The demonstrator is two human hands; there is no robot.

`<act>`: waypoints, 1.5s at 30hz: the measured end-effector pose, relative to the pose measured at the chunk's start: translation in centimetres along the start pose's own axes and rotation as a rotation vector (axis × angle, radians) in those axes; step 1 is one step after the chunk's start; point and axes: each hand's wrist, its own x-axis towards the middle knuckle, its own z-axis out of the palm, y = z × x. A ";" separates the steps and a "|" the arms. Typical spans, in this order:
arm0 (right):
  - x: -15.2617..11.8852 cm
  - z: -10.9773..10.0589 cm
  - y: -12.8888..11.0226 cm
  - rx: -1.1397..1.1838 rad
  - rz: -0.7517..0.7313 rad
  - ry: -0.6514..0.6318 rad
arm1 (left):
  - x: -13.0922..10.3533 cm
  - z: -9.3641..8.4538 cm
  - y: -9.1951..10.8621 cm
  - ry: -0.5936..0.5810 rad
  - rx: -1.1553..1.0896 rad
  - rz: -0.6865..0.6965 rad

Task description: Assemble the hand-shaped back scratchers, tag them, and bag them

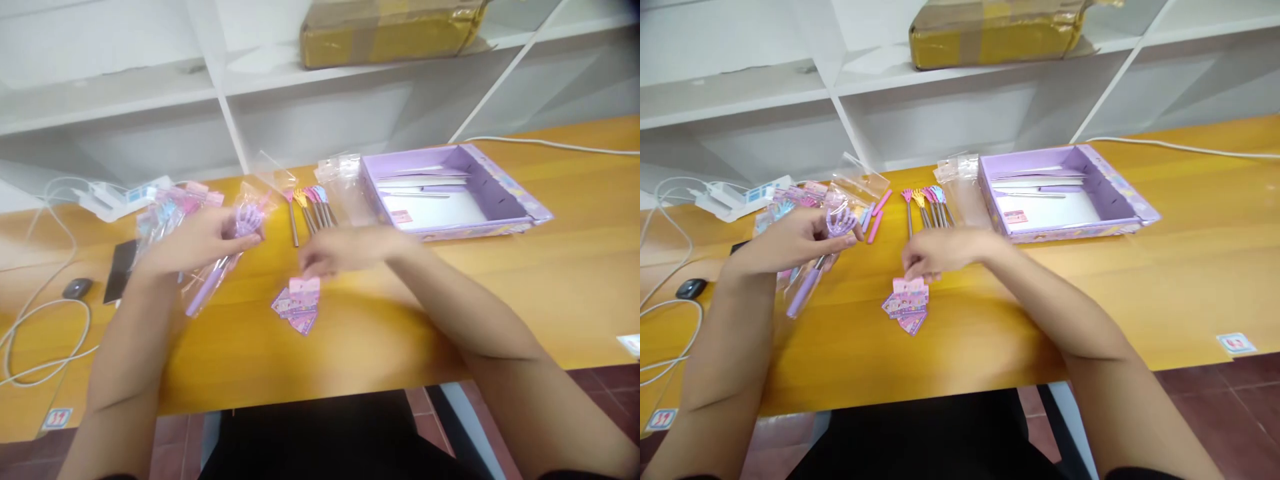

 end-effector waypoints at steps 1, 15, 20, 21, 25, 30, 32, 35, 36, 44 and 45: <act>1.3 0.6 0.2 -0.031 0.029 -0.042 | 0.2 0.2 0.0 -0.005 -0.001 -0.013; -1.3 0.0 -1.9 0.017 -0.275 1.186 | 2.7 3.2 0.1 -0.479 -0.389 0.107; -3.6 -1.4 -2.7 -0.016 -0.374 1.423 | 3.0 3.4 -1.2 -0.607 -0.437 0.119; -3.7 -1.8 -2.8 0.066 -0.416 1.578 | 3.0 3.4 -1.3 -0.620 -0.440 0.119; -3.0 -2.6 -2.6 0.397 -0.635 1.671 | 2.9 3.1 -1.5 -0.554 -0.365 0.038; -2.8 -2.5 -2.2 0.355 -0.460 1.203 | 3.2 3.2 -1.9 -0.535 -0.442 0.025; -2.9 -2.7 -1.6 0.330 -0.482 1.300 | 3.3 3.3 -2.0 -0.538 -0.479 0.041; -2.7 -3.3 0.0 0.423 -0.544 1.292 | 3.3 3.5 -1.9 -0.552 -0.509 0.039; -2.4 -3.4 0.5 0.448 -0.535 1.205 | 3.3 3.6 -1.8 -0.552 -0.511 0.038; -1.8 -1.6 0.4 0.086 -0.546 0.641 | 3.4 4.2 -1.5 -0.514 -0.448 0.102; -2.0 -1.5 0.4 0.039 -0.543 0.549 | 3.4 4.3 -1.6 -0.509 -0.458 0.115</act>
